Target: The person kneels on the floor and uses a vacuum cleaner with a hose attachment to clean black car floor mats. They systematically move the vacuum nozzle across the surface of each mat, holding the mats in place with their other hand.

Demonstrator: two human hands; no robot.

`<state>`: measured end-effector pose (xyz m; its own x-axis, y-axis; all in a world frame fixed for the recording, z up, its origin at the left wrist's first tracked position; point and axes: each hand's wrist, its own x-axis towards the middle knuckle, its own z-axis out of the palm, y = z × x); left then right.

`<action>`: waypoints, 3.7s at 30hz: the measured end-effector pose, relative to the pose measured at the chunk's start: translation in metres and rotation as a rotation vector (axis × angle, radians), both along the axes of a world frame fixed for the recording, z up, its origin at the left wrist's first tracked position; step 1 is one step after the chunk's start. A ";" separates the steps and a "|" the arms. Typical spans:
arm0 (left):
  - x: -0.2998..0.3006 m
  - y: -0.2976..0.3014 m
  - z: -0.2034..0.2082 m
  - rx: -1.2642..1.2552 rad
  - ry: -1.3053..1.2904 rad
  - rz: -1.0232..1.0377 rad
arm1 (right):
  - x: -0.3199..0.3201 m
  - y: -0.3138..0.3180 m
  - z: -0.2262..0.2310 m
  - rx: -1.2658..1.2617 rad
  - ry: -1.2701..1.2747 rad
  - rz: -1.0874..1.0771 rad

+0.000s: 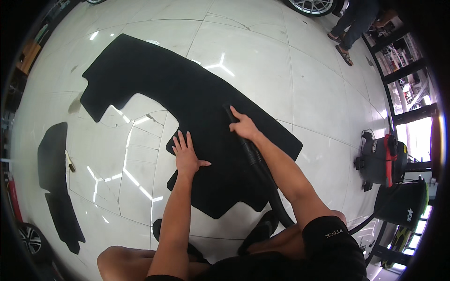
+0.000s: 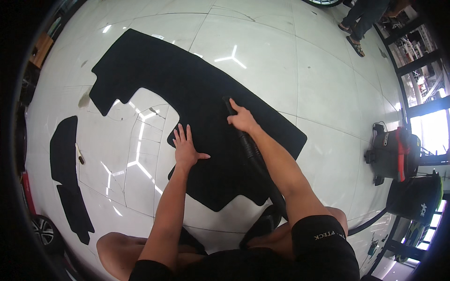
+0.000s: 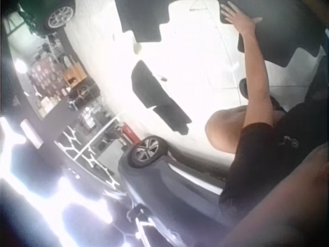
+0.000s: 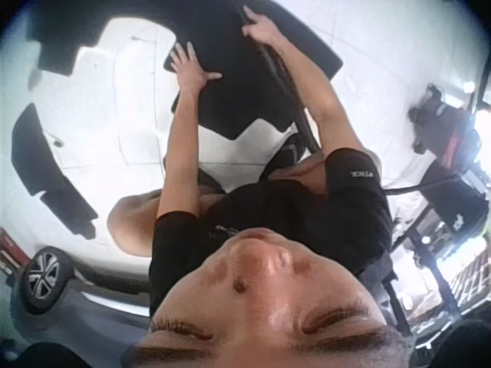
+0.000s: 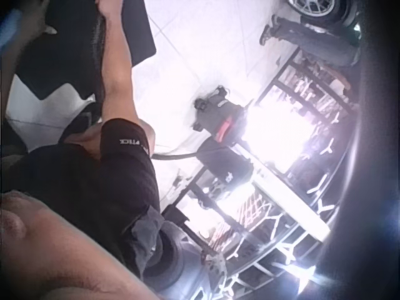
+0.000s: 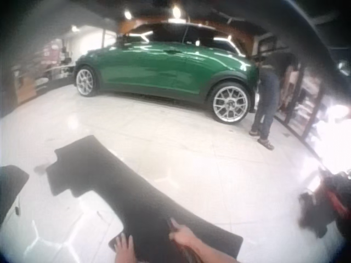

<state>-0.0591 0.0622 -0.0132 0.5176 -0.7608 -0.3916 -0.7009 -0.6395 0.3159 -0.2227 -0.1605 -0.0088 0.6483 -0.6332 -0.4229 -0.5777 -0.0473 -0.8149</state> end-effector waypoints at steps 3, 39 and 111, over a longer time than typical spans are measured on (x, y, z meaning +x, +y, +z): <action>-0.004 -0.008 0.001 -0.012 0.022 -0.019 | 0.010 0.054 -0.018 -0.248 0.031 0.274; 0.008 0.010 -0.005 0.088 -0.066 -0.014 | -0.009 0.065 -0.031 0.011 -0.058 -0.093; -0.001 0.011 -0.007 0.133 -0.124 -0.075 | 0.018 0.125 0.007 -0.328 0.424 -0.072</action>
<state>-0.0601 0.0735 -0.0203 0.5120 -0.7447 -0.4281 -0.7765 -0.6144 0.1399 -0.2048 -0.0355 -0.0019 0.4141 -0.8122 -0.4109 -0.8638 -0.2082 -0.4588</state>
